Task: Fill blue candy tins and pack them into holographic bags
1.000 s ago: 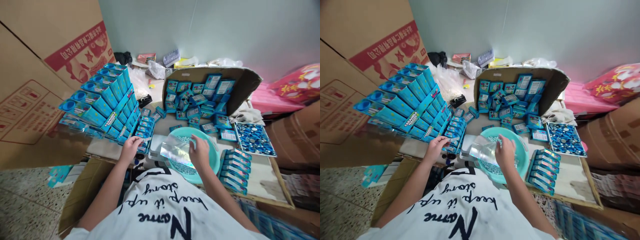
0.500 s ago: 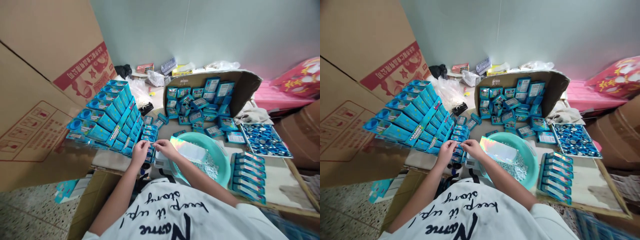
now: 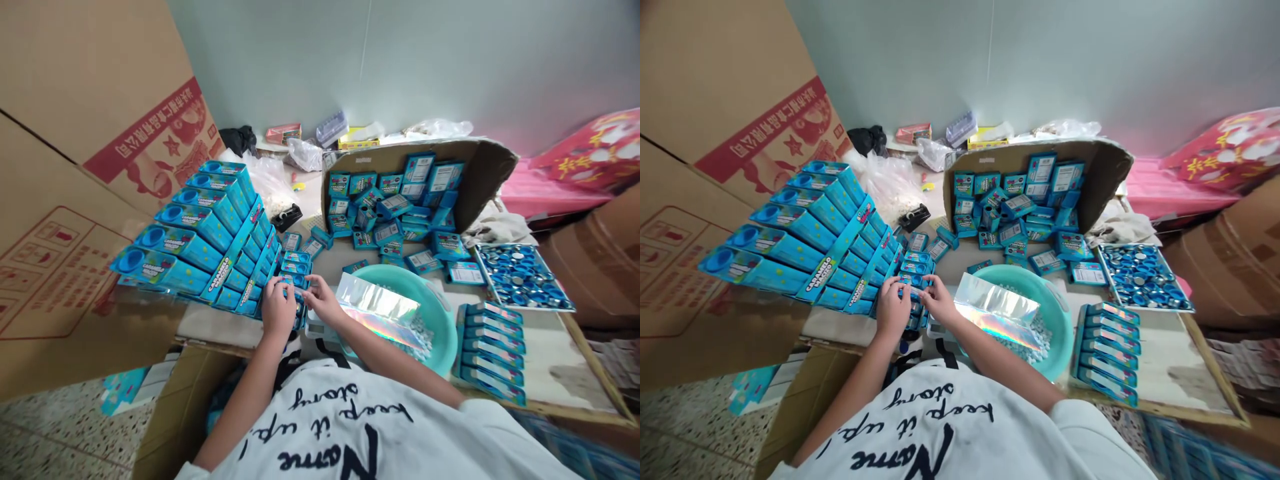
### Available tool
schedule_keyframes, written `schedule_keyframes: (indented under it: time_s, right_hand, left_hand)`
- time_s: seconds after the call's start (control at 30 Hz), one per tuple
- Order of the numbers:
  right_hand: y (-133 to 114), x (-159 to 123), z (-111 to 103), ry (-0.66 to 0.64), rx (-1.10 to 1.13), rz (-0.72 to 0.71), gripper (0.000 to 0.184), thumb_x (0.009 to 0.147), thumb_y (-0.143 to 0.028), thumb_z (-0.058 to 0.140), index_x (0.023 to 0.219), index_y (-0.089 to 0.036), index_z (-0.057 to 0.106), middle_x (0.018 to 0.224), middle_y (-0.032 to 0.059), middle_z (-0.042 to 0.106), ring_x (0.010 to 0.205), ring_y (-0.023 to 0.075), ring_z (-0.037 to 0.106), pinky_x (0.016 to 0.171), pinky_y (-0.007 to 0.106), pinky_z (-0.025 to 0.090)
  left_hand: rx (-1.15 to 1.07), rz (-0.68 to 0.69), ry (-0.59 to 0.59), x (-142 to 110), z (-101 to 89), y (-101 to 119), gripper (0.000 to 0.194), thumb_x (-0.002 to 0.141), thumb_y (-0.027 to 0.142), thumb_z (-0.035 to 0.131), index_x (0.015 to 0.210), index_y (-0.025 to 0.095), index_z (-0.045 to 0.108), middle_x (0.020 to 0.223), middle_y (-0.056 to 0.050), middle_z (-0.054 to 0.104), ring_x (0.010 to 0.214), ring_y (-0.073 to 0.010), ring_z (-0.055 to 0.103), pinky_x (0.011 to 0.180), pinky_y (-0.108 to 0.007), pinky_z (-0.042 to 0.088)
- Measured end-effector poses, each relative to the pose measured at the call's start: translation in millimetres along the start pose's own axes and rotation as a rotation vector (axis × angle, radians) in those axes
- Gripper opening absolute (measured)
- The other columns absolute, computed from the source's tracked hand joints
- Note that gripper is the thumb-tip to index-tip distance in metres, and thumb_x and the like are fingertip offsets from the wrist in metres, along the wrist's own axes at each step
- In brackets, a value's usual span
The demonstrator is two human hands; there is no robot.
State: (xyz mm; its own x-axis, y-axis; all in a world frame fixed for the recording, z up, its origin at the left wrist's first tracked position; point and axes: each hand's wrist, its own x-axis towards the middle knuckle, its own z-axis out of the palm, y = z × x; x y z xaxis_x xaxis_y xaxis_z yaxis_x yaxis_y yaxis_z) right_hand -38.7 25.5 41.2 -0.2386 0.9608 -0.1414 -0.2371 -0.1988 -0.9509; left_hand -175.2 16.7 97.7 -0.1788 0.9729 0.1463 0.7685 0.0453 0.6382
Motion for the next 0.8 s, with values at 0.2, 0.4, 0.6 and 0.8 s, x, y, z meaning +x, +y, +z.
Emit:
schedule_keyframes:
  time_s: [0.2,0.4,0.6,0.8]
  right_hand:
    - [11,2,-1,-0.051,0.027,-0.027,0.075,0.087,-0.041,0.061,0.150,-0.025,0.023,0.065,-0.0070,0.054,0.054,0.0145,0.049,0.053,0.029,0.042]
    - [18,4,3,0.015,0.205,0.038,0.088,0.076,-0.048,0.072,0.148,-0.024,0.027,0.062,-0.0083,0.055,0.056,0.0145,0.050,0.054,0.027,0.042]
    - [23,3,6,0.103,0.168,0.100,0.064,0.071,-0.058,0.074,0.116,-0.025,0.044,0.055,-0.0116,0.050,0.048,0.0115,0.044,0.050,0.024,0.039]
    - [17,-16,19,0.076,0.018,0.140,0.048,0.076,-0.065,0.061,0.073,-0.026,0.036,0.047,-0.0109,0.038,0.043,0.0104,0.040,0.054,0.031,0.049]
  left_hand:
    - [0.038,-0.005,-0.013,-3,4.1,-4,0.023,0.094,0.032,0.046,0.088,0.020,0.064,0.130,-0.016,0.058,0.116,-0.0327,0.059,0.101,-0.050,0.047]
    - [0.041,-0.005,0.001,-4,6.2,-5,0.024,0.095,0.032,0.046,0.085,0.020,0.064,0.131,-0.016,0.057,0.120,-0.0317,0.059,0.102,-0.048,0.048]
    - [0.026,-0.041,0.088,-5,11.3,-8,0.036,0.090,0.027,0.053,0.125,0.016,0.053,0.132,-0.019,0.057,0.126,-0.0330,0.054,0.102,-0.050,0.048]
    - [-0.005,-0.010,0.088,-5,13.6,-11,0.033,0.092,0.020,0.045,0.123,0.018,0.056,0.126,-0.016,0.063,0.120,-0.0312,0.059,0.100,-0.049,0.049]
